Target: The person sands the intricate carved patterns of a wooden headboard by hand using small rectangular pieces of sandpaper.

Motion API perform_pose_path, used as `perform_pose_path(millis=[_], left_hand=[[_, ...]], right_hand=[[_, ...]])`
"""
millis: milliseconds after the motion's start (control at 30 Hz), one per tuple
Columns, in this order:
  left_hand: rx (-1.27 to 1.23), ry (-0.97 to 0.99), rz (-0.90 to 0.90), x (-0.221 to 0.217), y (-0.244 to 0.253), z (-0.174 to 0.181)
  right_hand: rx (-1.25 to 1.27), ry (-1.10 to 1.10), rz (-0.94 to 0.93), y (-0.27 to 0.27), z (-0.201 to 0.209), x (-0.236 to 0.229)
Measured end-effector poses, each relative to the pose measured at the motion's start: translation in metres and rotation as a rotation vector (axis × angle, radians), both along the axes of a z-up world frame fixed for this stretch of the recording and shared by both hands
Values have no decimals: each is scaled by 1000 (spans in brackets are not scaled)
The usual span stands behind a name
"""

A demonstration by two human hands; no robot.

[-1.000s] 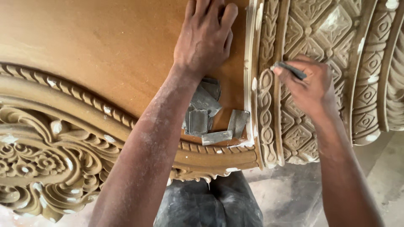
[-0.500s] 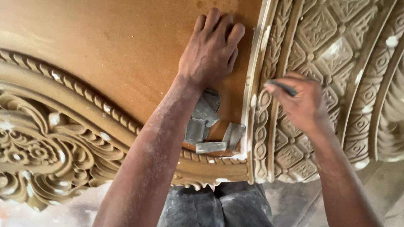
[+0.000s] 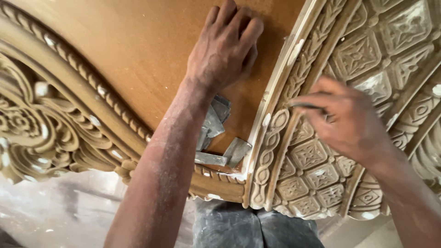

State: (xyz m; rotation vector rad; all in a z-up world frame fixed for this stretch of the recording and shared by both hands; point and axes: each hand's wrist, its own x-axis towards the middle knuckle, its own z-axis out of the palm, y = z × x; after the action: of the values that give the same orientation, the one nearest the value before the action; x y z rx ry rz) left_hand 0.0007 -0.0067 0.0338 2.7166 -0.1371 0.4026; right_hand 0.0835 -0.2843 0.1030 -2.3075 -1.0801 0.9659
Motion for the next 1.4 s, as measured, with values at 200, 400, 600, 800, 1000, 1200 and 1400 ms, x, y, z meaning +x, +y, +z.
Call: perform_pose_path(millis=[200, 400, 600, 800, 1000, 1200, 1400], left_hand=[[-37, -3, 44, -2, -1, 1], [-14, 5, 75, -2, -4, -6], [-43, 9, 112, -6, -8, -17], [-56, 17, 114, -2, -10, -22], [-40, 99, 74, -1, -4, -8], [-12, 31, 102, 1, -9, -26], [33, 38, 93, 1, -7, -18]], right_hand=[[-99, -4, 230, 7, -5, 3], [159, -5, 142, 7, -8, -4], [62, -65, 318, 15, -6, -3], [-119, -99, 303, 23, 1, -6], [52, -178, 528, 27, -3, 6], [185, -511, 564, 0, -24, -17], [276, -278, 473, -6, -20, -24]])
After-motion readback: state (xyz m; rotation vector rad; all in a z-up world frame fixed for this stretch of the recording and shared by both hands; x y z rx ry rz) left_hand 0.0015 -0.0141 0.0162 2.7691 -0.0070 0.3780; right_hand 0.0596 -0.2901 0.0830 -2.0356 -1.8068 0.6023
